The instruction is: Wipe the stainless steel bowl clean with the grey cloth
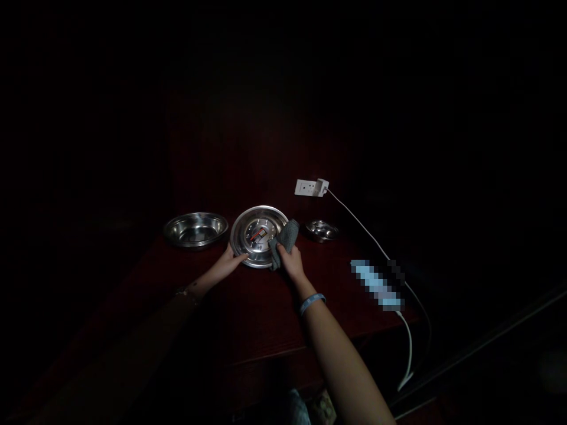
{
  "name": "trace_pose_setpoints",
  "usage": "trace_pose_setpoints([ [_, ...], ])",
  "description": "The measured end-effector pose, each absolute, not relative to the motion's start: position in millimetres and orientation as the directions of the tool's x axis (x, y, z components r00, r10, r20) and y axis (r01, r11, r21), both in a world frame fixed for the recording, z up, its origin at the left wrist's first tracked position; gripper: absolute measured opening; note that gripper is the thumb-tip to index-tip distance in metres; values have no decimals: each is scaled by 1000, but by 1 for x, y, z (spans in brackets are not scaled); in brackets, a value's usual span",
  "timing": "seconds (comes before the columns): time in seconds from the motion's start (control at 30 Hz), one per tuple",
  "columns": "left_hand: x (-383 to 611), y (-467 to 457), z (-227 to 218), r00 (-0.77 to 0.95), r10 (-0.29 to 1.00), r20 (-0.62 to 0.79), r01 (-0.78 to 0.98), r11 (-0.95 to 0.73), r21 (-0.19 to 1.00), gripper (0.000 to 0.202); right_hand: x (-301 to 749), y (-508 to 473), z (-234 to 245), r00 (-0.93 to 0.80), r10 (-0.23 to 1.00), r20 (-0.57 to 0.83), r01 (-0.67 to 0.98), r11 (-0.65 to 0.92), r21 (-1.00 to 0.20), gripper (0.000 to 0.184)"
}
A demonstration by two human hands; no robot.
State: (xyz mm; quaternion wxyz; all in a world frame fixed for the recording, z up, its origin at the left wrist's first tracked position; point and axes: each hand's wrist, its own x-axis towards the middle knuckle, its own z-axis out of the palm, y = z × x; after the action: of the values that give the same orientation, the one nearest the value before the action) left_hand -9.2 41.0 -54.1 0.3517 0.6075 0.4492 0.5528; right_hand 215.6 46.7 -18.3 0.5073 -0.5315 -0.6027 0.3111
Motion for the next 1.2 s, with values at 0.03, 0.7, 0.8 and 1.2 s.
trace_pose_setpoints([
  [0.03,-9,42,-54,-14,937,350,147,-345,927,93,216,46,-18,83,957,279,344,235,-909,22],
  [0.7,-4,40,-47,-67,969,236,-14,-238,971,77,217,42,-10,195,941,276,438,168,-883,28],
  [0.8,-2,41,-49,-77,967,242,-19,-244,970,74,217,42,-10,195,940,279,424,176,-889,29],
  [1.2,-4,42,-50,-74,959,275,-1,-276,961,68,218,40,-9,178,948,264,440,163,-883,28],
])
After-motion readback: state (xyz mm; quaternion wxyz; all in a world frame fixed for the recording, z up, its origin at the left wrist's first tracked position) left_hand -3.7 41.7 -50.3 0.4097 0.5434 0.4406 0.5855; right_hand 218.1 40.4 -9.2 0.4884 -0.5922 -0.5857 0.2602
